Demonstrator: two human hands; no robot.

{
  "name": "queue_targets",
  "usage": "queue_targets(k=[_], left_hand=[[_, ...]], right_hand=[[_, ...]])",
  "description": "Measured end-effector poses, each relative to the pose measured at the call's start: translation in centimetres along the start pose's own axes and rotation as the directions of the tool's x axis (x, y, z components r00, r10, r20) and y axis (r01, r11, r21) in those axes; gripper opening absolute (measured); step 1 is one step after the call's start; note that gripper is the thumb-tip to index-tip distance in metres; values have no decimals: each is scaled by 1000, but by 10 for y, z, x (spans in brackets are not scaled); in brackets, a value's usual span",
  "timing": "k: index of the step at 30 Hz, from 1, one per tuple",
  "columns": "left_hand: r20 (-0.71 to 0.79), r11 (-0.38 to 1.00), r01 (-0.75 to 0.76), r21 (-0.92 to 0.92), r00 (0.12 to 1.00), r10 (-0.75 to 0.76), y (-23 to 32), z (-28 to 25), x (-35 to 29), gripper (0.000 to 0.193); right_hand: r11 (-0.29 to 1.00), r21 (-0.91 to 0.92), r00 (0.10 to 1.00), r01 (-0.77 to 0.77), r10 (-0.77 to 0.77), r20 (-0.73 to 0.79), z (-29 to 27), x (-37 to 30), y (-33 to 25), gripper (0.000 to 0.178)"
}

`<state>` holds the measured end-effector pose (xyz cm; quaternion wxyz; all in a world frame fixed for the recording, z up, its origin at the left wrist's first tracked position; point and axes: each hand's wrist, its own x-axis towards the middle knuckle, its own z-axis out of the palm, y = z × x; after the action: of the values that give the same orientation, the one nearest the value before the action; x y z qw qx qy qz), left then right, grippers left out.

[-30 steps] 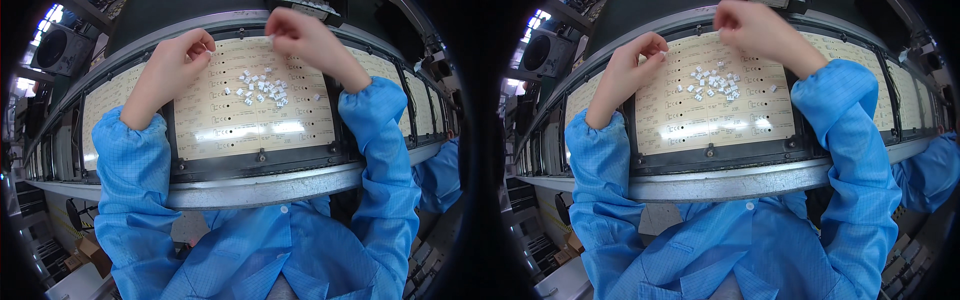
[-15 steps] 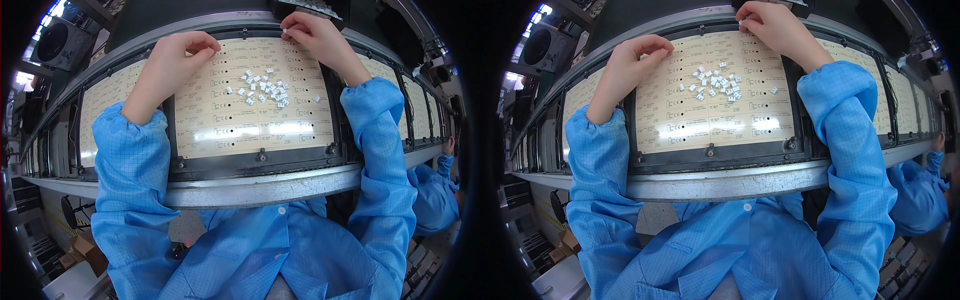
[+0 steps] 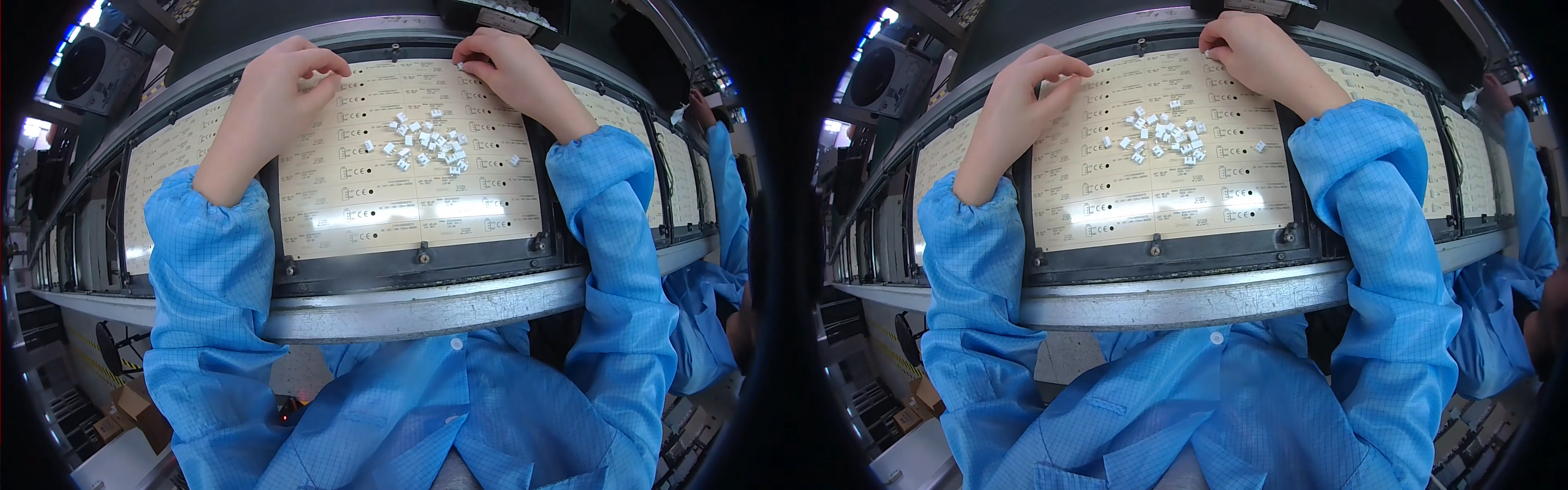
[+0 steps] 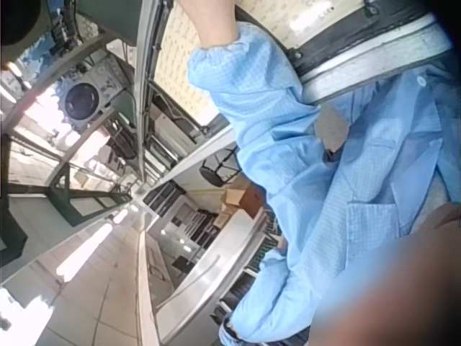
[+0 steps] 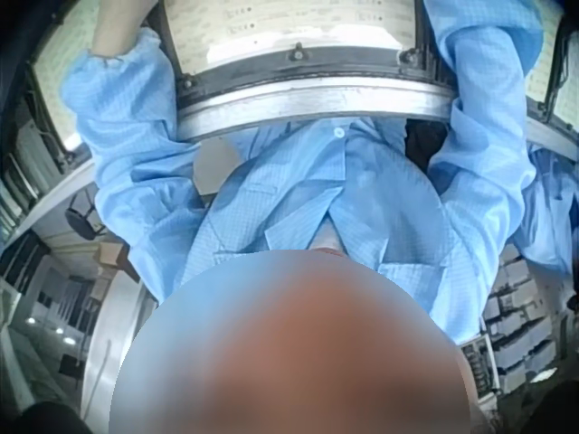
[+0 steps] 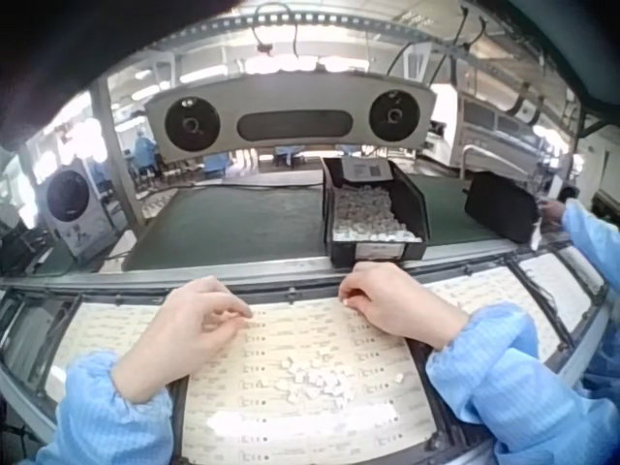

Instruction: Placing small electronic components onto a circuit board or template.

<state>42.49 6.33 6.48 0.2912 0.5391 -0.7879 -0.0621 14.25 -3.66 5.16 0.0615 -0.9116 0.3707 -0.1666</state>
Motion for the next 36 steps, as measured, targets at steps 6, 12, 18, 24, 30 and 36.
queue_targets(k=[6,12,18,24,30,36], left_hand=[[-12,999,-7,-46,1000,7,-4,3,2,16],[19,1000,22,-11,1000,-22,-4,0,8,16],[111,993,-54,108,993,42,-22,4,26,17],[81,996,-60,70,995,54,-23,6,23,13],[88,993,-64,96,995,55,-20,7,24,13],[85,972,-166,164,984,153,-25,8,22,15]], right_hand=[[1000,8,999,-24,24,-30,4,-1,-4,16],[973,219,993,-73,92,-76,3,-2,-1,16],[897,429,972,-107,185,-143,-21,-1,-21,13],[843,509,954,-174,273,-127,-25,-3,-19,12],[900,419,974,-121,190,-127,-17,-3,-4,14],[810,539,963,-231,269,8,-23,-7,-16,16]])
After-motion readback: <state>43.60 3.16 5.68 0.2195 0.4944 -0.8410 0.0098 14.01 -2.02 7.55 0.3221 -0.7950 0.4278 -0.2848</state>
